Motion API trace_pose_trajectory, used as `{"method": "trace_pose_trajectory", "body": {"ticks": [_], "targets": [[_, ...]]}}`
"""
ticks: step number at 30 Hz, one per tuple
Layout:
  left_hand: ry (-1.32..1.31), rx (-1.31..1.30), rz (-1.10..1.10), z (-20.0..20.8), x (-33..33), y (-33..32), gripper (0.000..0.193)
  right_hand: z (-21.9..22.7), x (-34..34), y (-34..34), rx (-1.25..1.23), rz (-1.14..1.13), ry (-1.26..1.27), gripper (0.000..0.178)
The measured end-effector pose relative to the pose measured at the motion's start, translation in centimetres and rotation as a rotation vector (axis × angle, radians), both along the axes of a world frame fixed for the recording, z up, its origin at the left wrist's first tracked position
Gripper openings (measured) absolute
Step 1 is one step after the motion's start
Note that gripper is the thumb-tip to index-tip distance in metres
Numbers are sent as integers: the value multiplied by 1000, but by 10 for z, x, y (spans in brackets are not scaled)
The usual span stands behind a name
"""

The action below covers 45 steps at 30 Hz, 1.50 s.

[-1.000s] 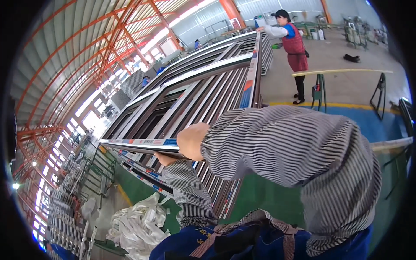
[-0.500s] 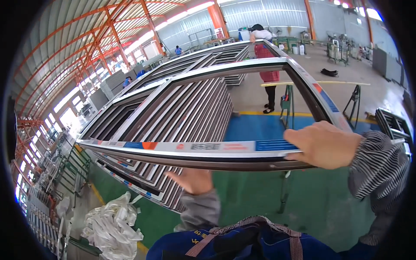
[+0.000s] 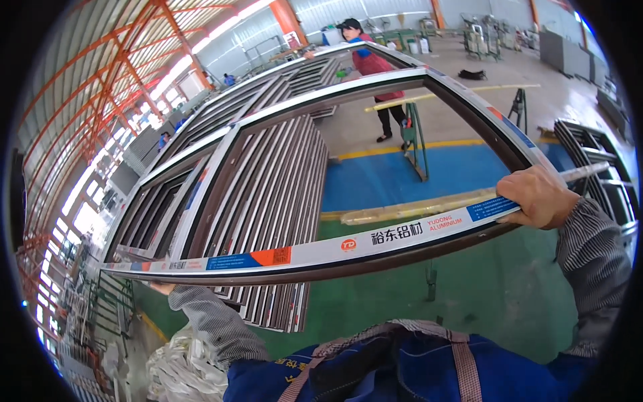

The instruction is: Assembling an industrial window frame by fitting rubber gaskets and preparing the structure for glazing.

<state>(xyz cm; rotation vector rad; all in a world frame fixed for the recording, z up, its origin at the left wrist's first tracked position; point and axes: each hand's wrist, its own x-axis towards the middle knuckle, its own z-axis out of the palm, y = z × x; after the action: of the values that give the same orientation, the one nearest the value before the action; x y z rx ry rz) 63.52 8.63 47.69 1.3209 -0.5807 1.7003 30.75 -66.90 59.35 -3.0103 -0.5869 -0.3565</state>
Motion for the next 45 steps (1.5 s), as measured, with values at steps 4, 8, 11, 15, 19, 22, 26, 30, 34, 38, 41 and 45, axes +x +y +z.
{"method": "trace_pose_trajectory", "body": {"ticks": [4, 8, 11, 15, 19, 22, 26, 30, 34, 38, 41, 45], "targets": [[-79, -371, -667, 6, 47, -6, 52, -41, -7, -11, 35, -55, 2, 33], [-25, -359, -910, 11, 120, -51, 48, -74, -29, -7, 95, -167, 10, 36], [50, -352, -1107, -2, 165, -111, 46, -116, -50, -25, 110, -216, 11, 38], [227, -348, -1388, -49, 205, -211, 42, -177, -74, -49, 107, -331, -19, 43], [391, -335, -1670, -76, 219, -307, 39, -192, -59, -50, 200, -384, -182, 41], [503, -329, -1845, -96, 205, -343, 36, -192, -60, -42, 161, -487, -244, 41], [589, -351, -1996, -119, 168, -336, 33, -181, -61, -39, 153, -584, -204, 43], [612, -390, -2060, -105, 131, -286, 30, -194, -63, -25, 208, -584, -211, 43], [556, -422, -2098, -70, 108, -242, 27, -169, -67, 4, 209, -664, -173, 43], [552, -443, -2179, -82, 114, -213, 25, -144, -57, 29, 180, -697, -161, 42], [576, -496, -2259, -103, 121, -203, 23, -131, -53, 41, 125, -744, -132, 42], [618, -604, -2345, -120, 117, -186, 22, -109, -50, 53, 70, -776, -88, 44]]}}
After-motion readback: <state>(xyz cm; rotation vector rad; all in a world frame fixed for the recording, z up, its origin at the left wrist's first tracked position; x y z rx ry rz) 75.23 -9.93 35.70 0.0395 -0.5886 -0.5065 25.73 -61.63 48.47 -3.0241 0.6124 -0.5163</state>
